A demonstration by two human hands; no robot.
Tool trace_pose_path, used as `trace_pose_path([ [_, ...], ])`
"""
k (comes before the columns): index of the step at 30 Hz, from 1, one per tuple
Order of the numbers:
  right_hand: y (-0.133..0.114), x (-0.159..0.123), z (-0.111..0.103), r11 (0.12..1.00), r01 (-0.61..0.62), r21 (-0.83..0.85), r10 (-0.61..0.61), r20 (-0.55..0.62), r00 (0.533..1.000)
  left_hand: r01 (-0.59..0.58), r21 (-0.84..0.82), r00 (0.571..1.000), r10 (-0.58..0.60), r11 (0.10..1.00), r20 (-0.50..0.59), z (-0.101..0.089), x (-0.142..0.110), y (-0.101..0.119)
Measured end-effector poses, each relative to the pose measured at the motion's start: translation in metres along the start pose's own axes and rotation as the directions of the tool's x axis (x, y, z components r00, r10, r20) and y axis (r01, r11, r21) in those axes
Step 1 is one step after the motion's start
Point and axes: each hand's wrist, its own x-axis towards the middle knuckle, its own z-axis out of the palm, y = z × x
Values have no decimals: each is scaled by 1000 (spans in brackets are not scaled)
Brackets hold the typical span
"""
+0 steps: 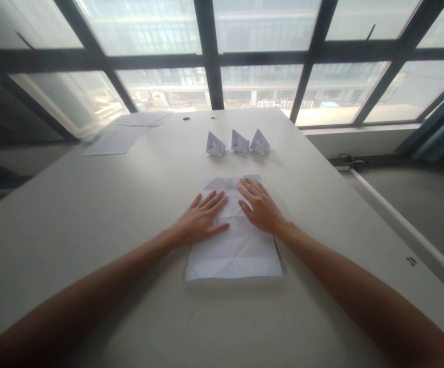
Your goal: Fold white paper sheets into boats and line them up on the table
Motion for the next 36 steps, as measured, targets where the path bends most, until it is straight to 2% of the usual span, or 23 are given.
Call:
trace_pose_path([
  [3,-14,-3,4,996,81,46,-88,167,982,-1,-2,1000,1,1000,-1,-1,-1,1],
  [5,-17,-3,8,997,73,31,-79,246,966,0,0,1000,0,1000,3,-2,-1,1],
  [8,-16,-3,11,999,42,-13,-36,285,958,1,6,1000,-1,1000,2,-2,-2,2],
  [15,-6,-2,13,992,-56,-111,84,268,960,2,0,1000,-2,1000,11,-4,-1,2],
  [21,12,0,9,962,-186,-202,231,230,945,-2,6,1000,2,1000,2,1,0,-1],
  [25,25,1,7,927,-297,-227,339,175,924,1,-2,1000,-1,1000,10,3,1,-3],
  [29,31,1,7,918,-345,-193,368,95,925,-1,-7,1000,1,1000,11,3,1,-3],
  [32,28,2,4,948,-290,-128,293,3,956,0,-8,1000,0,1000,13,3,2,-2],
  [34,24,1,-1,989,-133,-63,133,4,991,3,-8,1000,-3,1000,15,2,1,-2],
  [36,18,0,-5,999,48,5,-48,74,996,13,-7,1000,-13,1000,9,1,1,-3],
])
